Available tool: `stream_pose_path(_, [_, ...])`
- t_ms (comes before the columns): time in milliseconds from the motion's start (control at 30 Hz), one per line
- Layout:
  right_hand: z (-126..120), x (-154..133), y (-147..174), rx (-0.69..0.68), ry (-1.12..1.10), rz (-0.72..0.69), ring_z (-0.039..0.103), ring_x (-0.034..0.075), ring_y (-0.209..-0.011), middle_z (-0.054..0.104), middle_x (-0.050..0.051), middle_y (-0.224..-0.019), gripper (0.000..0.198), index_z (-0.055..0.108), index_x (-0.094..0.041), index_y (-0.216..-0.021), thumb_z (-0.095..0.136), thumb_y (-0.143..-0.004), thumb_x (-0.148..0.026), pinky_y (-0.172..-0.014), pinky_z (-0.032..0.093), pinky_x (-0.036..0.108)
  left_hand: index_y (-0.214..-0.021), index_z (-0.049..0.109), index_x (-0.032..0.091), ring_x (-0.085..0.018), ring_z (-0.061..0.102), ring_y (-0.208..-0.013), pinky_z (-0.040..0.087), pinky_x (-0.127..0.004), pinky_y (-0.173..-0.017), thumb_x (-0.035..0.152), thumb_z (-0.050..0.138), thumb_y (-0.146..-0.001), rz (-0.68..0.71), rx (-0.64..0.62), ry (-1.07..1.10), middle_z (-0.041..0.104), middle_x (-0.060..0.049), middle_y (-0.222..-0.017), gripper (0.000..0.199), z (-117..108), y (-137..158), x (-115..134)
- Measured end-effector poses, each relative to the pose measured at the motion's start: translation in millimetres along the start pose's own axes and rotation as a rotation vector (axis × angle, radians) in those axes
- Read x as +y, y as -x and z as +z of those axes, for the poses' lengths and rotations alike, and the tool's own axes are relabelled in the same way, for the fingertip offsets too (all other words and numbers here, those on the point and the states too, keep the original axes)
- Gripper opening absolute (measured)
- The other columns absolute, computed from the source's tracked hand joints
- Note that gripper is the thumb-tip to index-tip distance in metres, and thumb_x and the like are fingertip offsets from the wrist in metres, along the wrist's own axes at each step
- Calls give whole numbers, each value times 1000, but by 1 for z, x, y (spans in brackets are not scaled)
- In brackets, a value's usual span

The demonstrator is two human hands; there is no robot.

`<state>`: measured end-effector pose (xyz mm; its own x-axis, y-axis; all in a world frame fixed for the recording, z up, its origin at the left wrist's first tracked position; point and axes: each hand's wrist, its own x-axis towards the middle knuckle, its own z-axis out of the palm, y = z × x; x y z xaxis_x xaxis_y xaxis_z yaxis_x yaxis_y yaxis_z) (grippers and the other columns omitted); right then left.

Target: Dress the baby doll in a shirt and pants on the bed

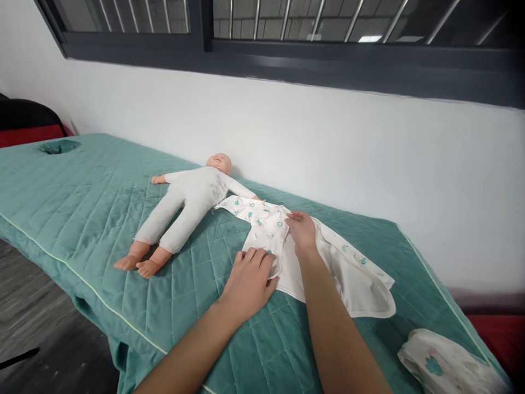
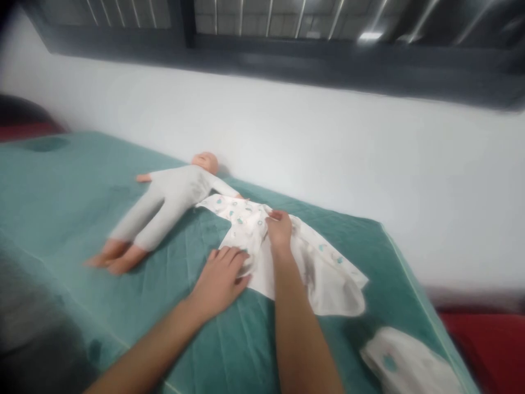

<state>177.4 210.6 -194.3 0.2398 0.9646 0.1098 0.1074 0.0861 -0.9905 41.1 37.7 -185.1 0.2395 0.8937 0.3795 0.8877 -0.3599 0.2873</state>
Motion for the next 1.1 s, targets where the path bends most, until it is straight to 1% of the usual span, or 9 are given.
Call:
stream_pose_path(167, [-4, 0, -2, 6, 319, -99, 58, 25, -98, 65, 4, -94, 31, 61, -20, -87, 54, -57, -13, -98, 40, 42, -92, 60, 19, -23, 57, -91, 45, -39, -81, 23, 43, -96, 4, -17, -1, 63, -6, -94, 19, 3, 4, -3])
stream_pose_path(367, [-9, -2, 1, -18, 470, -138, 58, 29, -103, 65, 8, -101, 35, 63, -19, -91, 51, -59, -10, -99, 38, 47, -89, 62, 20, -20, 59, -84, 46, -34, -76, 30, 38, -99, 11, 72, 132, 65, -5, -90, 28, 4, 6, -5])
stream_pose_path(500, [-8, -3, -1, -57, 437, -121, 62, 27, -102, 68, 9, -102, 33, 64, -18, -95, 54, -65, -15, -97, 44, 44, -87, 62, 20, -17, 58, -76, 45, -30, -70, 36, 41, -98, -167, 135, 438, 63, -2, -82, 28, 3, 3, -11])
stream_pose_path(600, [0, -7, 2, -184, 238, -191, 64, 21, -107, 64, 6, -124, 40, 58, -23, -116, 54, -77, -28, -92, 49, 36, -92, 59, 20, -16, 56, -74, 46, -28, -68, 41, 42, -97, -532, 397, 708, 60, -1, -81, 27, 2, 2, -24])
stream_pose_path(700, [9, -6, 5, -343, 50, -301, 62, 20, -115, 58, 5, -137, 42, 54, -26, -123, 55, -82, -37, -93, 50, 33, -112, 51, 21, -19, 56, -101, 47, -34, -88, 38, 47, -95, -745, 780, 721, 57, -6, -111, 24, 3, 1, -36])
stream_pose_path(767, [12, -1, 4, -342, 138, -319, 64, 20, -110, 64, 6, -128, 37, 57, -23, -117, 53, -83, -38, -92, 50, 35, -118, 48, 21, -21, 49, -117, 40, -39, -102, 31, 50, -93, -671, 890, 615, 49, -9, -124, 27, 5, 1, -39])
stream_pose_path(833, [12, 5, 2, -288, 277, -308, 66, 21, -102, 70, 6, -112, 29, 61, -21, -107, 50, -84, -35, -92, 50, 39, -117, 49, 21, -22, 46, -120, 36, -42, -106, 24, 51, -91, -525, 881, 500, 47, -10, -124, 26, 7, 1, -38])
stream_pose_path(967, [10, 11, 3, -262, 461, -330, 63, 25, -101, 71, 9, -101, 19, 65, -19, -90, 48, -81, -22, -100, 43, 48, -110, 52, 20, -22, 51, -112, 40, -40, -101, 12, 46, -89, -265, 701, 369, 56, -9, -114, 24, 12, -2, -32])
stream_pose_path(1100, [12, 4, 25, -372, 594, -424, 55, 25, -119, 66, 10, -122, 32, 66, -18, -107, 55, -77, -15, -110, 34, 44, -101, 55, 20, -21, 56, -99, 46, -37, -89, 5, 44, -84, -156, 451, 302, 63, -6, -100, 25, 15, -3, -30])
